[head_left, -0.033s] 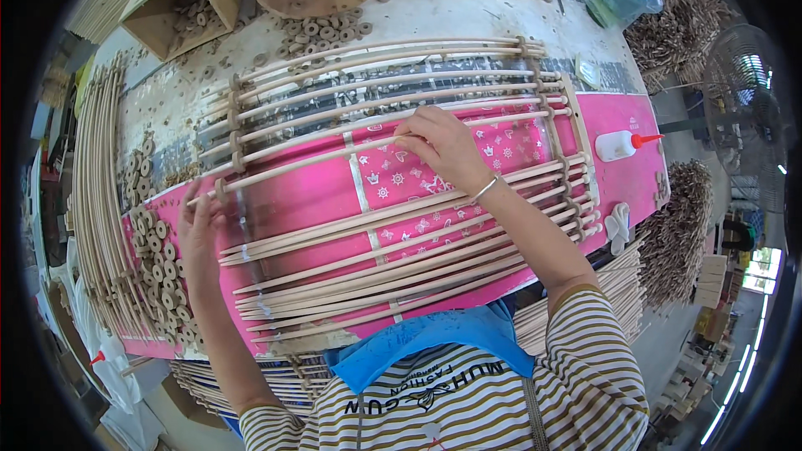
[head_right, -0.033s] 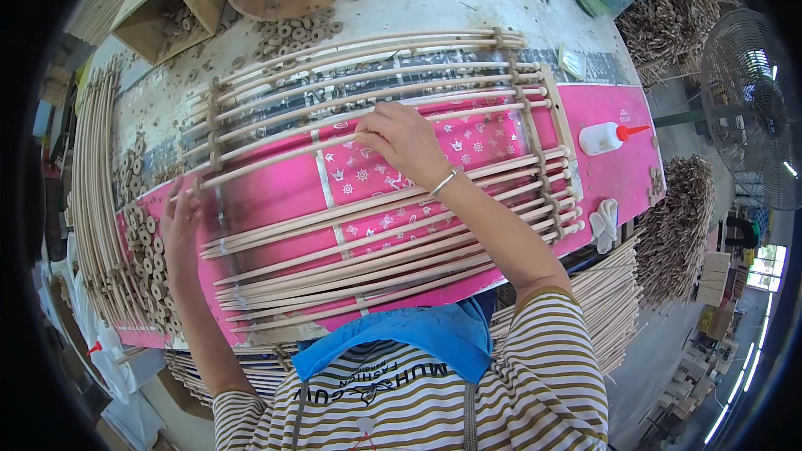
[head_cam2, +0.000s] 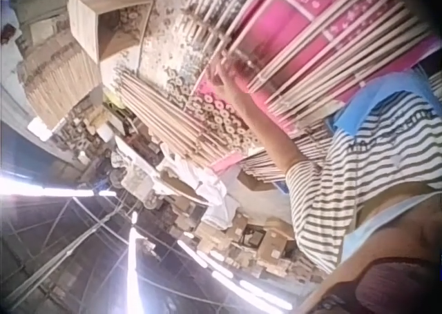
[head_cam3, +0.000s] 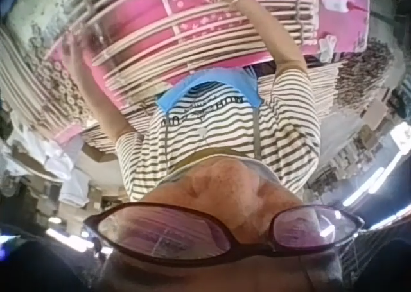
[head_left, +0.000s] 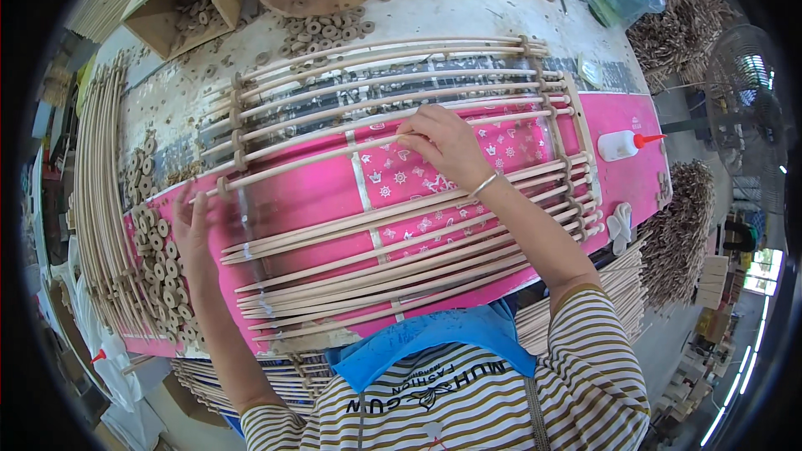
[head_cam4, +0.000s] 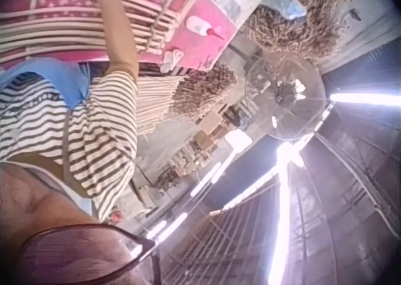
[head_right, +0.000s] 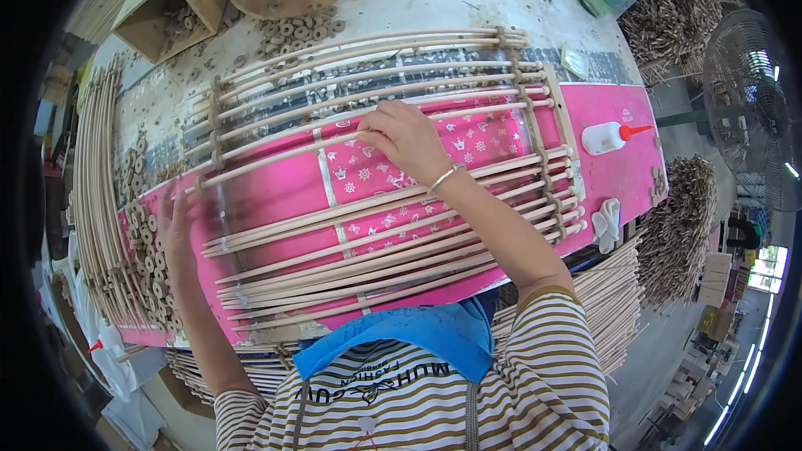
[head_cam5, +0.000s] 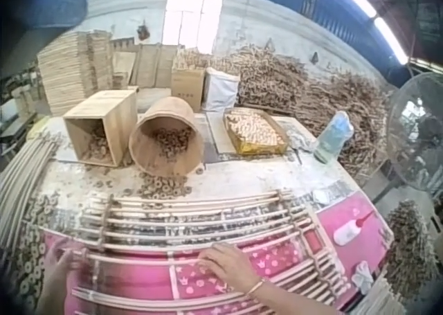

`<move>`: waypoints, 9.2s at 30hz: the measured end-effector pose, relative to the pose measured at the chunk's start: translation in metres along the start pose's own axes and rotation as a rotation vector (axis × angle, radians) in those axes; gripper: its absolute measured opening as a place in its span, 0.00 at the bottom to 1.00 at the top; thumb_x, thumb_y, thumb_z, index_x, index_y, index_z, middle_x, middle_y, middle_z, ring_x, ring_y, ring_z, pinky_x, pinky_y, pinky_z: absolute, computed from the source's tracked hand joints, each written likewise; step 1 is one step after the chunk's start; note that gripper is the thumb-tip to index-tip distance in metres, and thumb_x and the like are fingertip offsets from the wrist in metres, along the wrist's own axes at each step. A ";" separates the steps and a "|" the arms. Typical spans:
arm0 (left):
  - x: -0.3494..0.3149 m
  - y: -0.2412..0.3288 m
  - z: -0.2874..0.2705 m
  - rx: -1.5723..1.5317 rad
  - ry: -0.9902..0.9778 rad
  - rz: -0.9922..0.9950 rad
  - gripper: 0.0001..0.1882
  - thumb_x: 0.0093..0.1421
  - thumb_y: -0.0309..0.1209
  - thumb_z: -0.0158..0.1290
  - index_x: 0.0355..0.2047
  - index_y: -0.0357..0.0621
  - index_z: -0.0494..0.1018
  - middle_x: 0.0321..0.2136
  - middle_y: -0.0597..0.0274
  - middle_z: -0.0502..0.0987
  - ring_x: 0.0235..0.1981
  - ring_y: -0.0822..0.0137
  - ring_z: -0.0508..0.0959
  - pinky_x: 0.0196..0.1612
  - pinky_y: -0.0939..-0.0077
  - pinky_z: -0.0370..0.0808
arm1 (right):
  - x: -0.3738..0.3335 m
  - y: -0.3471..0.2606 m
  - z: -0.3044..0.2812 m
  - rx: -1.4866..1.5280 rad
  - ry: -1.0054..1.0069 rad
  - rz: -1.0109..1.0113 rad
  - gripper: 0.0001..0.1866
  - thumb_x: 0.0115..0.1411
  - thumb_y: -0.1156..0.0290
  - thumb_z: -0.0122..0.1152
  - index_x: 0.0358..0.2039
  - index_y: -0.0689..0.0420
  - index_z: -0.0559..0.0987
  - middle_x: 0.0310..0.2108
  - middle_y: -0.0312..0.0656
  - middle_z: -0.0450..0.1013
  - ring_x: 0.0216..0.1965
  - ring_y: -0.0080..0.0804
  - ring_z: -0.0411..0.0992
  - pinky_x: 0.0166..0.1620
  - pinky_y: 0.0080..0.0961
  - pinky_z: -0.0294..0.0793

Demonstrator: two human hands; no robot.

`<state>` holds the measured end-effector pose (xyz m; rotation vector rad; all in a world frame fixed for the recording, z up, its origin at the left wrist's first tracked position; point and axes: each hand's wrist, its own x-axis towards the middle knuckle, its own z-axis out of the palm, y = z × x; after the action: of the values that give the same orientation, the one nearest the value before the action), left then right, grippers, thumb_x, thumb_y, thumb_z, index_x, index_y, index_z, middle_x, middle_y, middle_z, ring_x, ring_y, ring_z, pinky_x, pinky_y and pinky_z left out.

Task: The recorder is assembling a wooden structure by gluing small wooden rings onto dowels and positioning them onto a frame.

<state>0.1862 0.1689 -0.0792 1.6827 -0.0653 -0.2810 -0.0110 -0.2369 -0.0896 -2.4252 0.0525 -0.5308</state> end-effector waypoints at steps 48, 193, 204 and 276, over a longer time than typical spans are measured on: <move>0.139 -0.011 -0.082 1.199 0.447 0.490 0.19 0.61 0.36 0.65 0.53 0.50 0.80 0.46 0.53 0.81 0.51 0.51 0.80 0.53 0.56 0.76 | -0.033 -0.038 -0.037 -0.074 -0.233 0.046 0.11 0.56 0.69 0.73 0.37 0.59 0.84 0.35 0.44 0.76 0.40 0.45 0.75 0.45 0.38 0.72; 0.031 -0.003 -0.121 1.534 0.193 0.349 0.21 0.56 0.31 0.65 0.51 0.58 0.80 0.46 0.61 0.80 0.54 0.54 0.78 0.56 0.56 0.72 | -0.056 -0.050 -0.020 0.172 -0.257 0.199 0.03 0.67 0.78 0.63 0.38 0.64 0.78 0.32 0.40 0.71 0.33 0.27 0.71 0.37 0.24 0.71; -0.025 0.014 -0.067 -0.177 -0.105 -0.114 0.18 0.74 0.36 0.54 0.57 0.38 0.78 0.45 0.61 0.84 0.46 0.71 0.83 0.53 0.74 0.78 | -0.045 -0.051 -0.017 0.179 -0.200 0.174 0.03 0.68 0.77 0.61 0.40 0.63 0.79 0.33 0.39 0.72 0.33 0.25 0.70 0.38 0.23 0.71; -0.064 0.006 0.012 1.039 -0.114 0.699 0.20 0.53 0.34 0.67 0.48 0.57 0.80 0.46 0.68 0.77 0.50 0.58 0.75 0.55 0.57 0.67 | -0.041 -0.041 0.000 -0.008 -0.129 0.065 0.08 0.63 0.67 0.68 0.34 0.58 0.82 0.32 0.42 0.73 0.36 0.42 0.74 0.41 0.37 0.73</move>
<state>0.1225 0.1695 -0.0651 2.5148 -1.0057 0.2472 -0.0524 -0.1978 -0.0801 -2.4508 0.0790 -0.3445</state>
